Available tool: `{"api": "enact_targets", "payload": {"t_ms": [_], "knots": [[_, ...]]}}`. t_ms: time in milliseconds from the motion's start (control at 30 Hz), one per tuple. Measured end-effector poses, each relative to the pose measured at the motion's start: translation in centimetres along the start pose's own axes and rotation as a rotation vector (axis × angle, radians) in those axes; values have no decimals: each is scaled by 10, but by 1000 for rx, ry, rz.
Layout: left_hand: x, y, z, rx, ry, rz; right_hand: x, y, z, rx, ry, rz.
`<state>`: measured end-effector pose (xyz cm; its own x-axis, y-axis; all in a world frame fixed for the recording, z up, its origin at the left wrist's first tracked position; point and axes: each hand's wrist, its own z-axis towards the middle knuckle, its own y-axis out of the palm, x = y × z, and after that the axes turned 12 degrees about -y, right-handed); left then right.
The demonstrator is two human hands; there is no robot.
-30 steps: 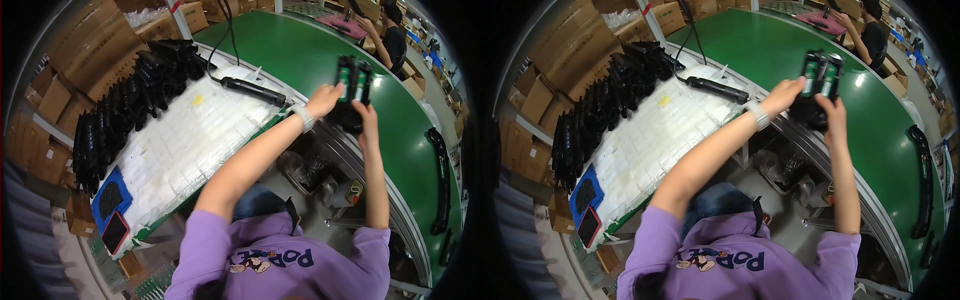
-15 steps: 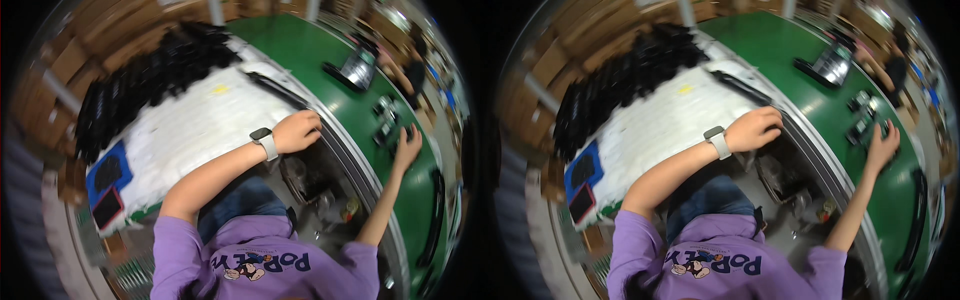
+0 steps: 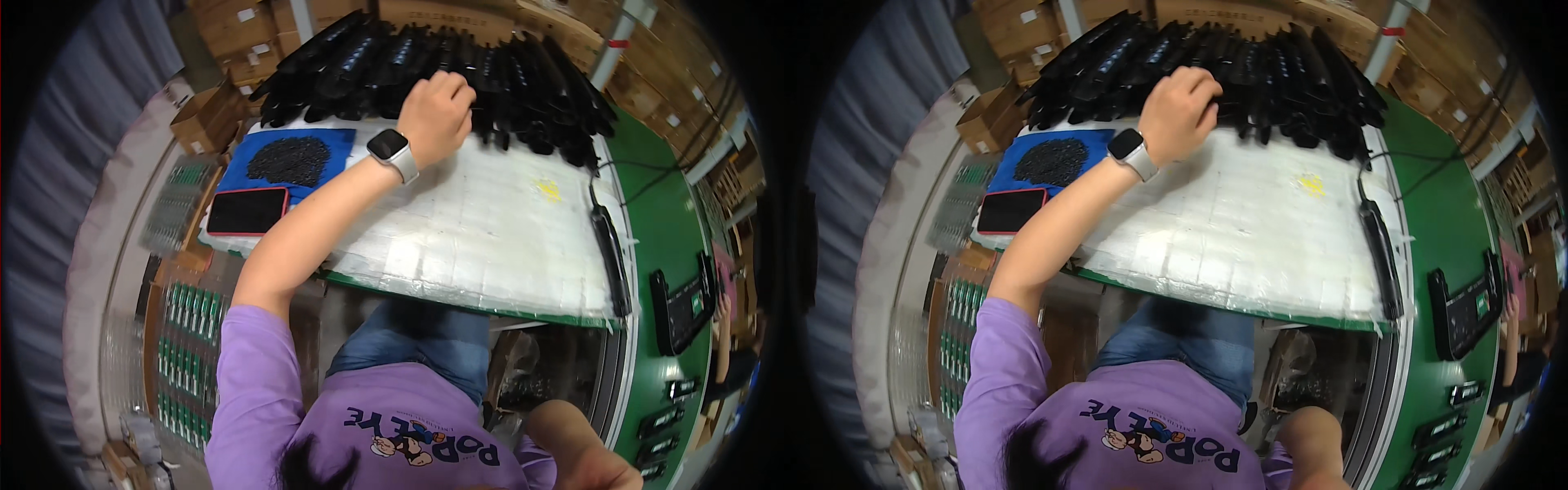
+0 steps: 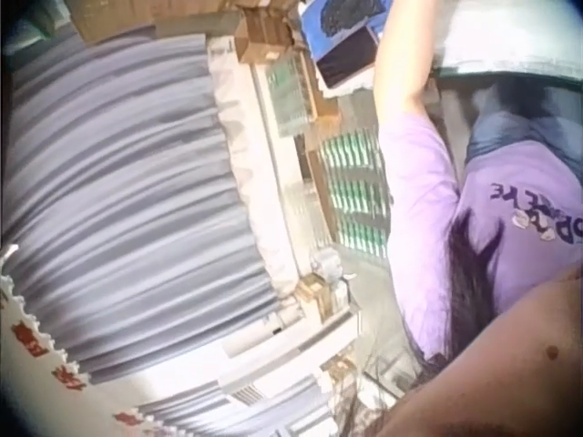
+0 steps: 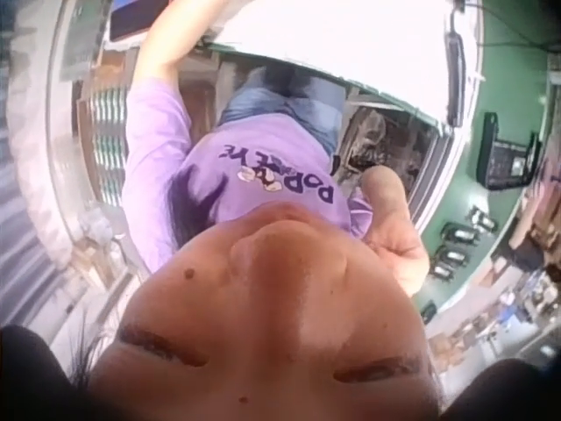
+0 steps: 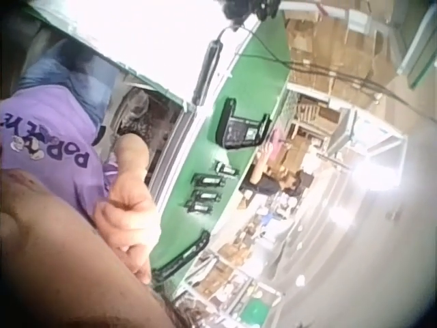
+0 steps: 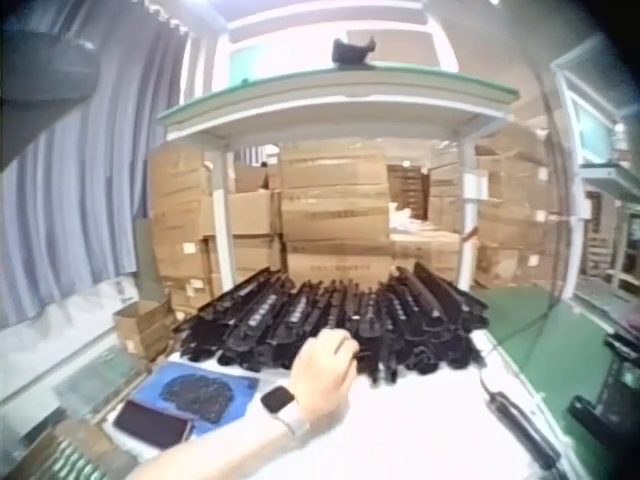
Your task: Assemble printer toner cartridges by installing electronic chips and securing them with screws using an electric screwdriver.
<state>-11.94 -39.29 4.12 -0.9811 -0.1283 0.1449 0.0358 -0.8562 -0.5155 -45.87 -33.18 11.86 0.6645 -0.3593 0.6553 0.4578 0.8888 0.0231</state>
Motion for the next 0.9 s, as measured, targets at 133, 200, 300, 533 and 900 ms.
{"api": "enact_targets", "payload": {"t_ms": [133,200,300,533,900], "knots": [[-34,-17,13,80,-64,332,9,1,-17,75,57,52],[-47,-19,12,75,-101,424,5,0,-22,165,103,76],[-47,2,18,-92,-128,612,7,-7,-21,120,76,-11],[-57,22,35,-120,-179,1002,-4,-11,-20,190,165,-64],[-66,28,63,-101,-296,778,-9,-21,-14,96,78,-140]]}}
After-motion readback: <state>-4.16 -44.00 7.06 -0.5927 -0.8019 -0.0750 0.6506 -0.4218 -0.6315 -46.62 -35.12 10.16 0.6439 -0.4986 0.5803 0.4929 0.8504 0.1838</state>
